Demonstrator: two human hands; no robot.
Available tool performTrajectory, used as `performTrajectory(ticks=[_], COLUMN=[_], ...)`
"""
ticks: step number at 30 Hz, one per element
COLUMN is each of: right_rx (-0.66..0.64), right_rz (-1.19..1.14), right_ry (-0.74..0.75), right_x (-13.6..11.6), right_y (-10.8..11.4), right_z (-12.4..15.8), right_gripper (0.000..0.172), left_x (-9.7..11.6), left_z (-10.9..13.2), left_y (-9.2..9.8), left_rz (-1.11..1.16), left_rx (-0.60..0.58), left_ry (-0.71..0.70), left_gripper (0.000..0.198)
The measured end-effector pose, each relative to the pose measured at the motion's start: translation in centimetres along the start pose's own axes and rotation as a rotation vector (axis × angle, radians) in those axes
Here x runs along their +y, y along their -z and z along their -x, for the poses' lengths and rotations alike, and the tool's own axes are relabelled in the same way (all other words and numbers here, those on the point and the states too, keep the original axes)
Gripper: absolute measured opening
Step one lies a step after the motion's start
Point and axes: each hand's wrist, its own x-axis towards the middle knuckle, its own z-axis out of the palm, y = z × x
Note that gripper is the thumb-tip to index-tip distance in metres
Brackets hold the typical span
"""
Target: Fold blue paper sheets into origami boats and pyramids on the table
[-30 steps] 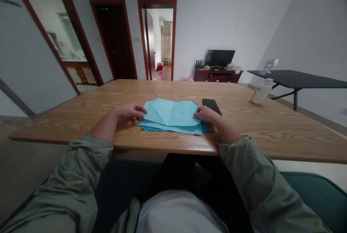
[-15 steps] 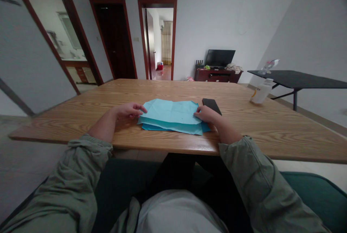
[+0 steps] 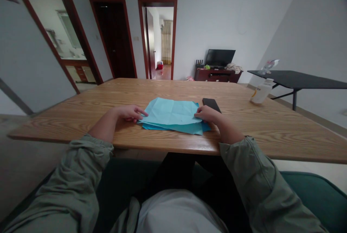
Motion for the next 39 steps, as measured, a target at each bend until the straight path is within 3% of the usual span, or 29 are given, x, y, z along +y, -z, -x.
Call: performTrajectory(ticks=[12, 31, 36, 39], right_rx=[-0.029, -0.037, -0.035, -0.031], right_rz=[0.056, 0.059, 0.057, 0.054], right_ry=[-0.018, -0.01, -0.024, -0.025], right_x=[0.4, 0.2, 0.0, -0.1], right_y=[-0.2, 0.1, 0.1, 0.1], right_z=[-0.4, -0.3, -0.2, -0.2], right_gripper=[0.02, 0.019, 0.018, 0.018], left_x=[0.2, -0.5, 0.0, 1.4], left_z=[0.2, 1.8, 1.9, 1.0], left_y=[-0.4, 0.3, 1.6, 3.2], left_rz=[-0.222, -0.279, -0.315, -0.326], left_rx=[-0.038, -0.027, -0.044, 0.09], left_ry=[0.017, 0.075, 0.116, 0.101], left_gripper=[0.079, 0.084, 0.077, 0.063])
